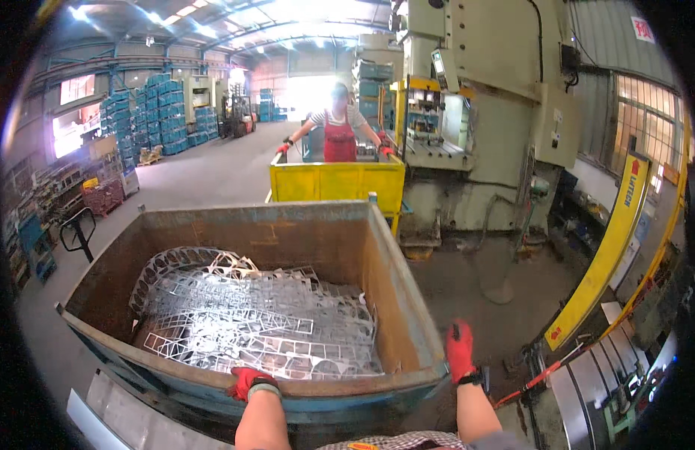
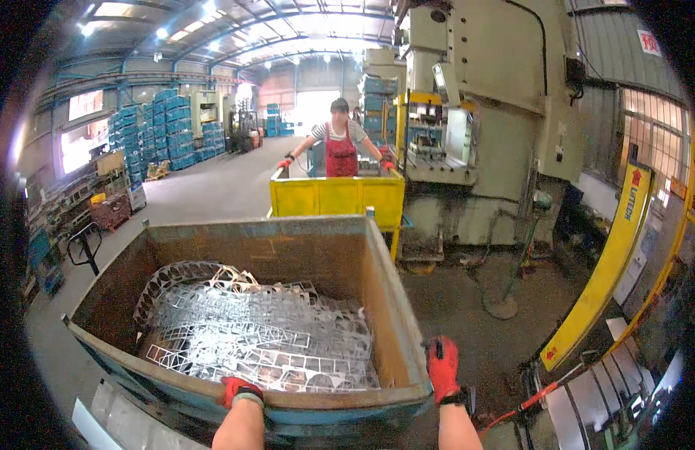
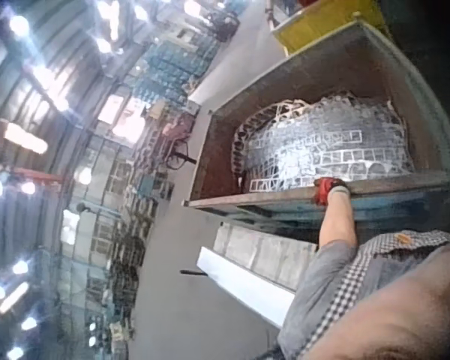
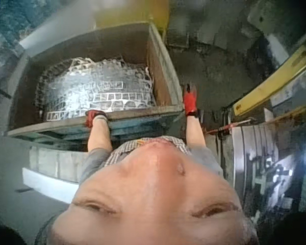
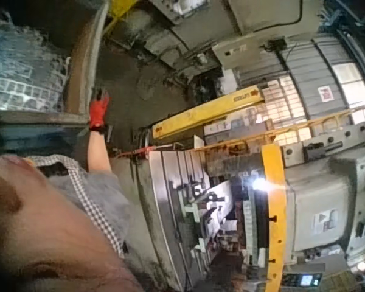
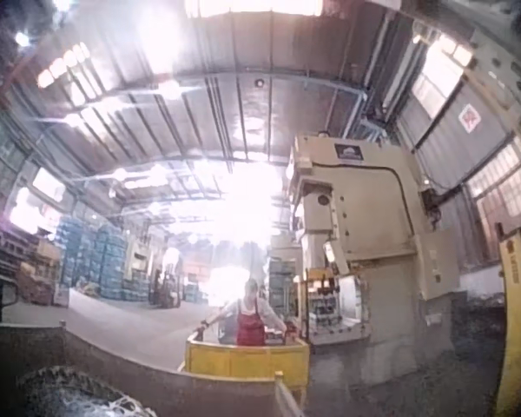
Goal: Placing metal strips into a press machine, stamping them, and then disposing of the remaining scrap metal frame into a bin.
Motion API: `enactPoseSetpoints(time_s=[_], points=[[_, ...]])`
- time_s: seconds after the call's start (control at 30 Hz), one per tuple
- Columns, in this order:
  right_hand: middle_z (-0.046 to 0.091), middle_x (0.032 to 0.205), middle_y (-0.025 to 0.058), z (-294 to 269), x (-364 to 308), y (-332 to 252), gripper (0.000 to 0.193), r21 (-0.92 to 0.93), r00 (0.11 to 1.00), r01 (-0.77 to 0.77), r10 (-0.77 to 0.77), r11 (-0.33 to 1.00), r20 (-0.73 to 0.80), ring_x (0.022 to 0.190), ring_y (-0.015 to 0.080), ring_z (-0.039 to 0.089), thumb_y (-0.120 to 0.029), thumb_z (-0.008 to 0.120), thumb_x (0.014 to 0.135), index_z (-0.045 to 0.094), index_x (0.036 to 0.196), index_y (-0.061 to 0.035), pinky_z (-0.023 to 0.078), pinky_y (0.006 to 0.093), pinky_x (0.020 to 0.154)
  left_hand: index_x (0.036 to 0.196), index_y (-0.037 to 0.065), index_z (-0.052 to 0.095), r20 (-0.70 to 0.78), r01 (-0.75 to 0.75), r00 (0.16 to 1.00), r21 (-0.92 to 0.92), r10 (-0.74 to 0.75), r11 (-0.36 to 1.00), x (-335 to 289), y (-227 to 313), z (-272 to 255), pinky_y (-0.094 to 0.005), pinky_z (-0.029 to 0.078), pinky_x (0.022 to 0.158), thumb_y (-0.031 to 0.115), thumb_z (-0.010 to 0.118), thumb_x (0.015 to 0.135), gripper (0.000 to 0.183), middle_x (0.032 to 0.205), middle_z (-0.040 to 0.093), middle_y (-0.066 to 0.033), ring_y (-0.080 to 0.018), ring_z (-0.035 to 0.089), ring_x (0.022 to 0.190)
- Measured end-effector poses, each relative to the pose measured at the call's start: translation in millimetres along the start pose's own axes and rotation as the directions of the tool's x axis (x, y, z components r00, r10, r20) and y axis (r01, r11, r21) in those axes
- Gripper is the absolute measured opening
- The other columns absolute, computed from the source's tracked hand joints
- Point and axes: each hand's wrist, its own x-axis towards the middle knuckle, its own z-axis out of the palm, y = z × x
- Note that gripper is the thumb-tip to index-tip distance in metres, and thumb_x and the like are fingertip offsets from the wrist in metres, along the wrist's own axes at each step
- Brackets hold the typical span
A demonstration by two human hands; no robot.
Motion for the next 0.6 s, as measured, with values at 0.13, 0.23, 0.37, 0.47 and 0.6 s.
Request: enactPoseSetpoints(time_s=[0.13,0.23,0.37,0.47,0.6], points=[[0.056,0.105,0.0191,1,-25,25,0.027,-0.154,0.982,-0.044,0.071,0.987,0.173,0.103,0.0364,0.049,-0.022,0.054,0.085,0.057,0.103,-0.0031,0.039,0.0446,0.091,0.140,0.009,0.019,-0.131,0.109,0.984,-0.108,-0.123,0.988,18,-3,22,-0.0464,0.040,0.095,0.045,0.046,0.085,0.072,0.135,0.037,-0.0226,-0.0364,0.044,0.119],[0.055,0.110,0.0220,5,-33,32,0.034,-0.125,0.986,-0.043,0.062,0.991,0.153,0.108,0.0368,0.048,-0.024,0.054,0.085,0.055,0.110,-0.0003,0.038,0.0430,0.094,0.139,0.008,0.021,0.069,-0.129,0.991,0.412,0.111,0.902,29,-6,31,-0.0463,0.043,0.092,0.049,0.049,0.082,0.076,0.133,0.039,-0.0229,-0.0365,0.049,0.113],[0.056,0.110,0.0214,11,-35,35,0.036,-0.133,0.995,0.042,-0.030,0.990,0.094,0.106,0.0364,0.049,-0.025,0.054,0.085,0.054,0.111,0.0003,0.039,0.0424,0.093,0.139,0.010,0.022,-0.012,0.044,0.999,-0.003,-0.044,0.999,13,2,13,-0.0469,0.042,0.093,0.048,0.052,0.081,0.076,0.134,0.037,-0.0230,-0.0377,0.047,0.115],[0.056,0.108,0.0206,11,-35,35,0.034,-0.151,0.994,0.019,-0.003,0.988,0.110,0.105,0.0370,0.050,-0.025,0.055,0.084,0.055,0.108,-0.0008,0.039,0.0431,0.093,0.140,0.013,0.022,-0.012,0.124,0.992,-0.198,-0.129,0.972,-7,6,-12,-0.0475,0.038,0.097,0.044,0.054,0.081,0.074,0.137,0.033,-0.0233,-0.0401,0.042,0.119],[0.056,0.106,0.0209,11,-36,36,0.031,-0.144,0.992,-0.041,0.057,0.989,0.114,0.103,0.0382,0.050,-0.023,0.056,0.082,0.056,0.103,-0.0007,0.038,0.0450,0.092,0.140,0.015,0.022,0.134,-0.037,0.991,0.093,0.024,0.995,-13,2,-22,-0.0482,0.032,0.101,0.038,0.055,0.081,0.072,0.138,0.031,-0.0238,-0.0436,0.035,0.123]])
